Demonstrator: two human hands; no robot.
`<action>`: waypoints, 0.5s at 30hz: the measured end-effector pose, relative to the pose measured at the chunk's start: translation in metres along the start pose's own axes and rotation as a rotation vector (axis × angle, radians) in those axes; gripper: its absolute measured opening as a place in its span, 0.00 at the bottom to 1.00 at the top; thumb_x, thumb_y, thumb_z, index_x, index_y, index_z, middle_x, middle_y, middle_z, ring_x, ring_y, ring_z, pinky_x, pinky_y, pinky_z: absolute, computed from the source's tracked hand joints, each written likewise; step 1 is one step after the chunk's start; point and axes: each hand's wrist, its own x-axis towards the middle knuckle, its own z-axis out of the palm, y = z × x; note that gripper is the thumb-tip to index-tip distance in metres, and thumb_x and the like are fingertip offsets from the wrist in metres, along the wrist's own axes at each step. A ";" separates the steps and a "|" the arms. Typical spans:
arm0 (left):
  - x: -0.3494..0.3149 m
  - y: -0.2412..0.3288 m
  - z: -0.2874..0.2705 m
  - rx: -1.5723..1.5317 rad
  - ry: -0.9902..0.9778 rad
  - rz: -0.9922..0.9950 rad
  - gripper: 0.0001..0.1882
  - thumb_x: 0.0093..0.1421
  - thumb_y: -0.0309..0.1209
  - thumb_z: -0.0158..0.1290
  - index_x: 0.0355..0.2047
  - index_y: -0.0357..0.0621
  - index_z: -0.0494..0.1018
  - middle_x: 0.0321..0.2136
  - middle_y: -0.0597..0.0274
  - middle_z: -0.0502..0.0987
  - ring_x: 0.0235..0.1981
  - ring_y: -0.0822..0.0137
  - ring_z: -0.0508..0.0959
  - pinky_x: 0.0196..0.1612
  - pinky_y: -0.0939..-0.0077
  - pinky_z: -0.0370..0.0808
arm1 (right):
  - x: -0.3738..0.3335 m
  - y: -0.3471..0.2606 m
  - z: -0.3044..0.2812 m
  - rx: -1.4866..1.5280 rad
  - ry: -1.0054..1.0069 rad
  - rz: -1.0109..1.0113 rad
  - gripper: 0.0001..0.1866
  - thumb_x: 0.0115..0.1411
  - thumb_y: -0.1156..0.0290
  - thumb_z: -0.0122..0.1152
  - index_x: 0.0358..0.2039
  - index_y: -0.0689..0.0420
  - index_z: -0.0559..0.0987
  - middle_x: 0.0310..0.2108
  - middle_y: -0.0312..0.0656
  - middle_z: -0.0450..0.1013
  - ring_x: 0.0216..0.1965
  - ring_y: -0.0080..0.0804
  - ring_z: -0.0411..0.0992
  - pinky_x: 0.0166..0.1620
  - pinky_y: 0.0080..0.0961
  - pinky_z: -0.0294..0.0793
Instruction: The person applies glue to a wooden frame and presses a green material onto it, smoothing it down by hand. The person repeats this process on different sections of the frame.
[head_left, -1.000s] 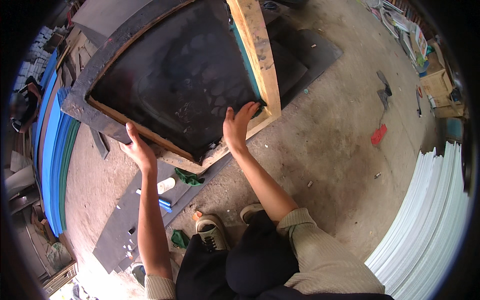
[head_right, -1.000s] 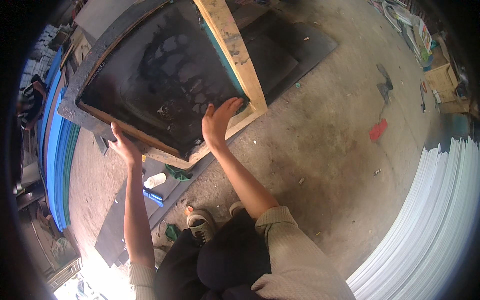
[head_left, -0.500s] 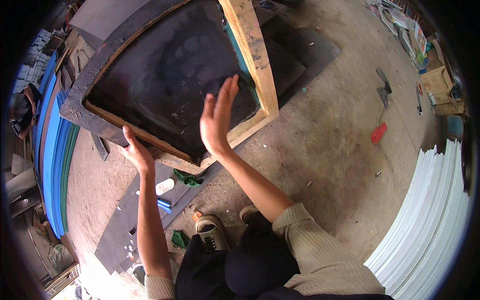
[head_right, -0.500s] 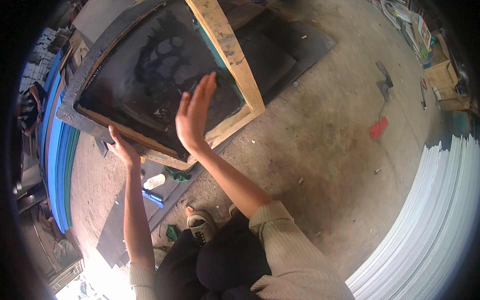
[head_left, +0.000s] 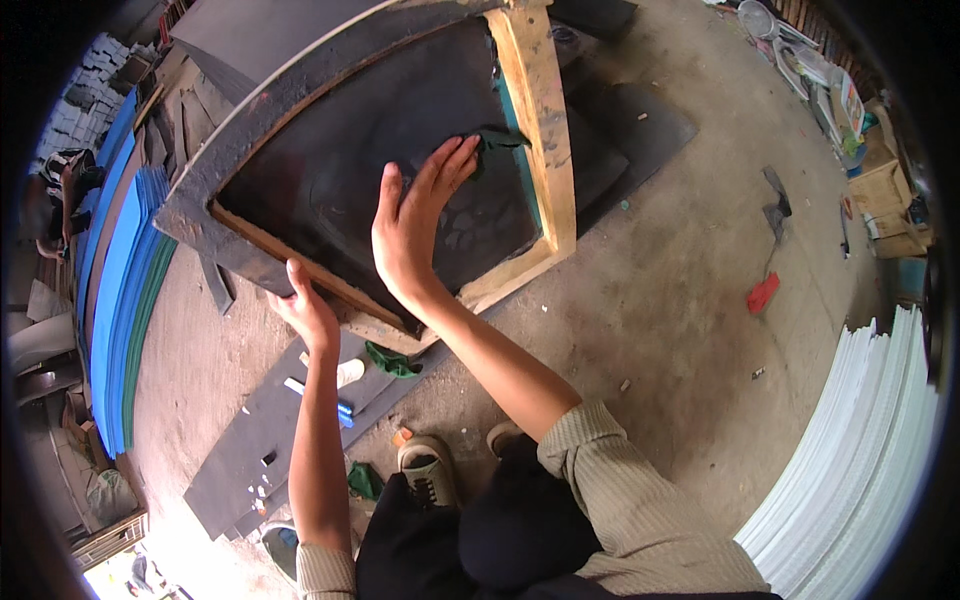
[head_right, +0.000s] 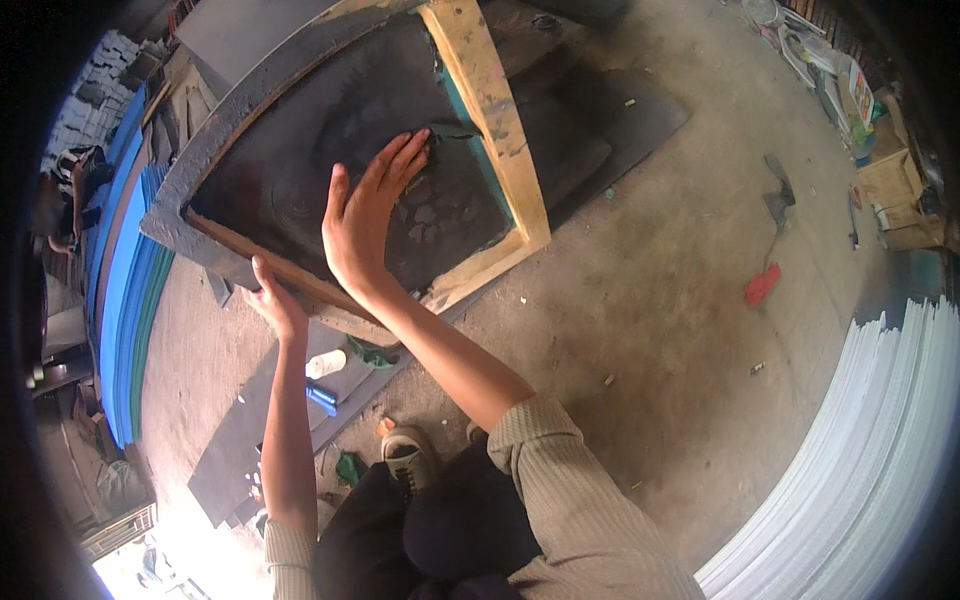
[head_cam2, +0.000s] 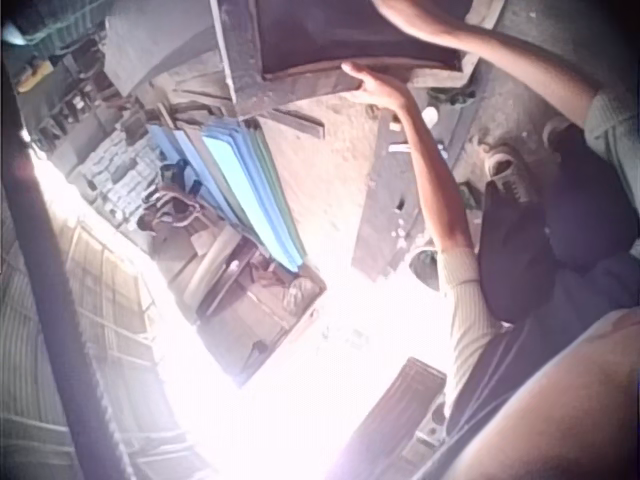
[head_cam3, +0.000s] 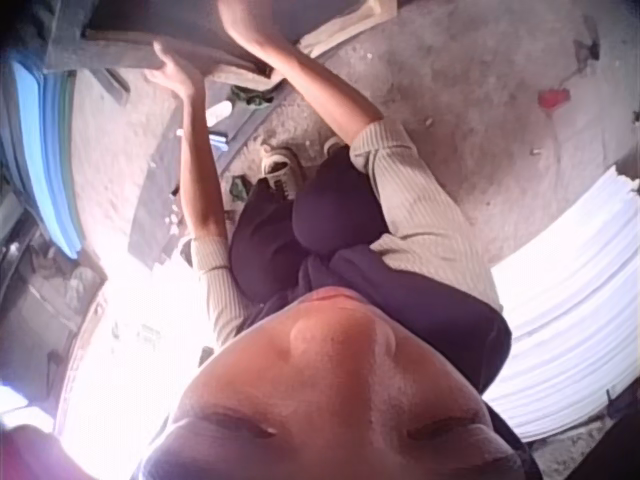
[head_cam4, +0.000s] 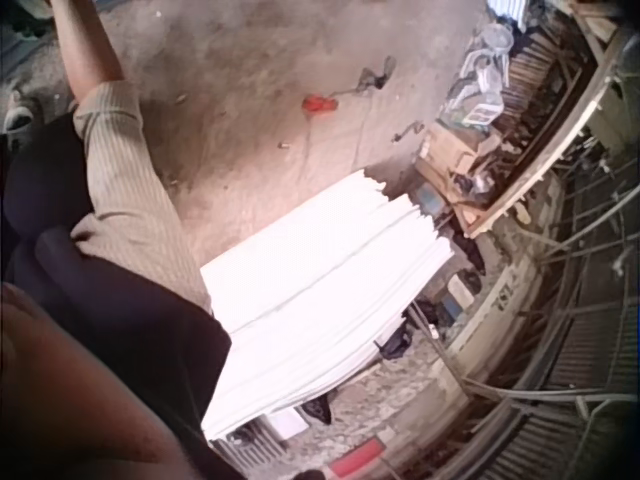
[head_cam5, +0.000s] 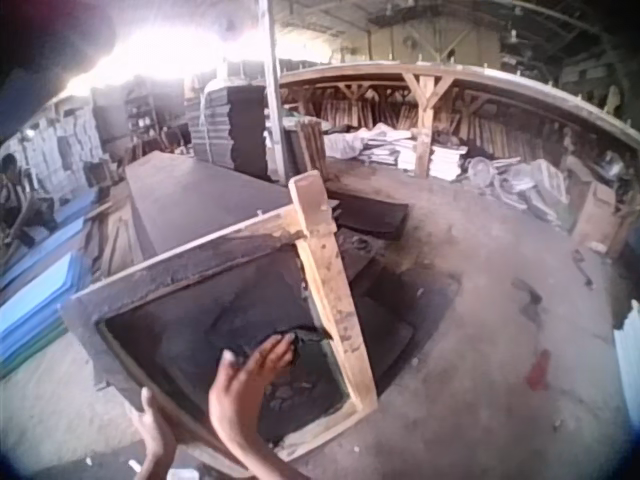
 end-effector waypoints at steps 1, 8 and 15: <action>0.000 -0.001 -0.001 0.005 0.021 0.000 0.25 0.57 0.44 0.51 0.38 0.30 0.65 0.29 0.59 0.67 0.31 0.68 0.64 0.39 0.74 0.64 | 0.001 -0.001 0.000 0.001 0.011 -0.016 0.36 0.64 0.57 0.36 0.59 0.69 0.35 0.62 0.60 0.23 0.63 0.59 0.24 0.62 0.45 0.29; 0.004 0.003 0.004 -0.020 -0.055 0.015 0.33 0.55 0.44 0.53 0.50 0.26 0.60 0.43 0.47 0.69 0.45 0.61 0.67 0.52 0.73 0.60 | -0.070 0.091 -0.038 -0.156 0.044 0.071 0.34 0.56 0.77 0.49 0.59 0.67 0.46 0.58 0.57 0.41 0.60 0.51 0.42 0.59 0.37 0.47; 0.004 -0.006 -0.009 0.134 -0.228 -0.051 0.38 0.53 0.44 0.55 0.53 0.26 0.54 0.30 0.48 0.73 0.27 0.65 0.70 0.33 0.70 0.69 | 0.003 0.063 -0.067 -0.002 -0.022 -0.231 0.13 0.49 0.86 0.52 0.36 0.61 0.71 0.32 0.43 0.67 0.34 0.37 0.67 0.41 0.30 0.66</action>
